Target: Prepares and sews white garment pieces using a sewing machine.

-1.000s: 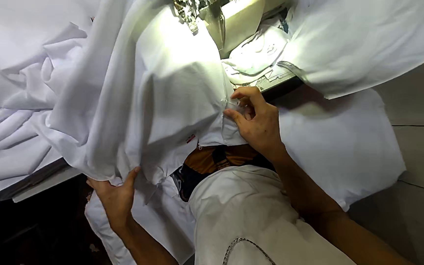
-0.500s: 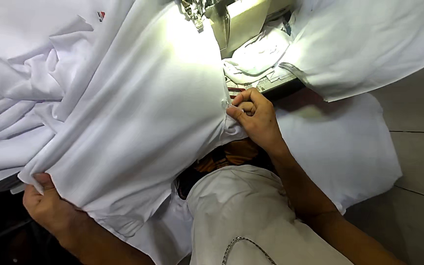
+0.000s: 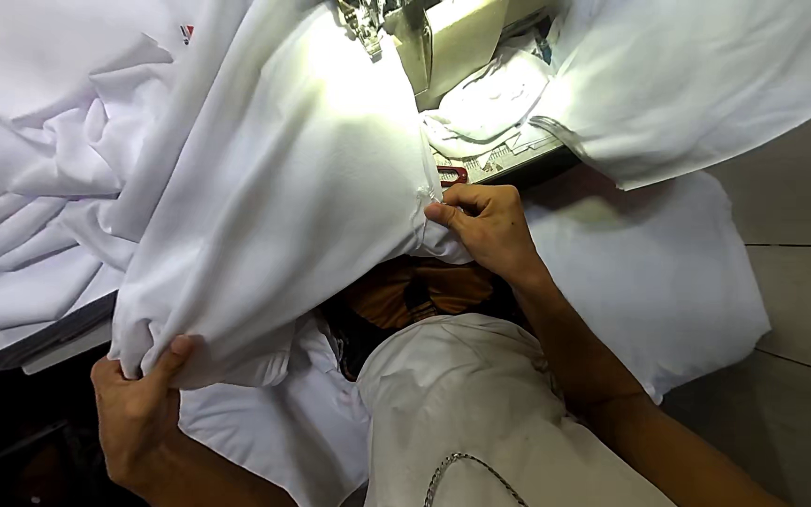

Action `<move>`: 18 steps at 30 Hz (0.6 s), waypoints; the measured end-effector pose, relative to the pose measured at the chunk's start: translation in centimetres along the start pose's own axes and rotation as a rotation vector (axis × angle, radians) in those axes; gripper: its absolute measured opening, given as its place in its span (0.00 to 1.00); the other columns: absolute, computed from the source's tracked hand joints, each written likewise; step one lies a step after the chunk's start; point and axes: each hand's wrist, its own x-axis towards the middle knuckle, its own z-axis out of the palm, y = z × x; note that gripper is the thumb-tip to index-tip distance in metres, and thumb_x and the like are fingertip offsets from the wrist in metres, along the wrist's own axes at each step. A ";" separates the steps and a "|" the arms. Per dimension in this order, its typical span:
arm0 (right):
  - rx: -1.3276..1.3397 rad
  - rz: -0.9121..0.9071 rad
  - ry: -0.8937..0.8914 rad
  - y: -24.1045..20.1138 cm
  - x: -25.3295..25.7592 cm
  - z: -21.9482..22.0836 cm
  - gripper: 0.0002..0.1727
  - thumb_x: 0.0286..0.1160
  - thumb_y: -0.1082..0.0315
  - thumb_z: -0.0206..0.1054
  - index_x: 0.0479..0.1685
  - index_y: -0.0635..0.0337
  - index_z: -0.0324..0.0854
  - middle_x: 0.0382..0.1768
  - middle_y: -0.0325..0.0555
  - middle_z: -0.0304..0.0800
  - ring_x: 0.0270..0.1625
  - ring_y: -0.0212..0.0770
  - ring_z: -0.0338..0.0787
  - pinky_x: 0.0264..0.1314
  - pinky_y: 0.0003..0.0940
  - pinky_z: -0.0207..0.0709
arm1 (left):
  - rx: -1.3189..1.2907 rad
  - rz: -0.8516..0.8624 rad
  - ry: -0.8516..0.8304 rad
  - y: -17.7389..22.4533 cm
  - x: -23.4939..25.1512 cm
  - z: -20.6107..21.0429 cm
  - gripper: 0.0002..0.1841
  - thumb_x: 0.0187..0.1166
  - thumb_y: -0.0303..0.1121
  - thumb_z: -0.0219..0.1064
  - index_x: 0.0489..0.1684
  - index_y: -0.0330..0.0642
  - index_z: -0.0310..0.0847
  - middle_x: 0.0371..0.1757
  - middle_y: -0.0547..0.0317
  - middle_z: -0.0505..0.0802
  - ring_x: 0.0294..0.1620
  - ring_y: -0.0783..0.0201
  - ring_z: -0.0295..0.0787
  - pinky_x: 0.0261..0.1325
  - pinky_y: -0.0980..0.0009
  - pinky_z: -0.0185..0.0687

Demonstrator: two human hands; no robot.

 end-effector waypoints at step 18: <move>0.070 -0.060 0.010 2.1 0.7 0.8 0.08 0.80 0.66 0.70 0.35 0.59 0.89 0.28 0.34 0.88 0.27 0.21 0.82 0.29 0.17 0.77 | 0.079 -0.091 0.334 -1.8 1.6 4.7 0.05 0.85 0.35 0.62 0.47 0.45 0.77 0.32 0.82 0.88 0.35 0.87 0.87 0.44 0.83 0.87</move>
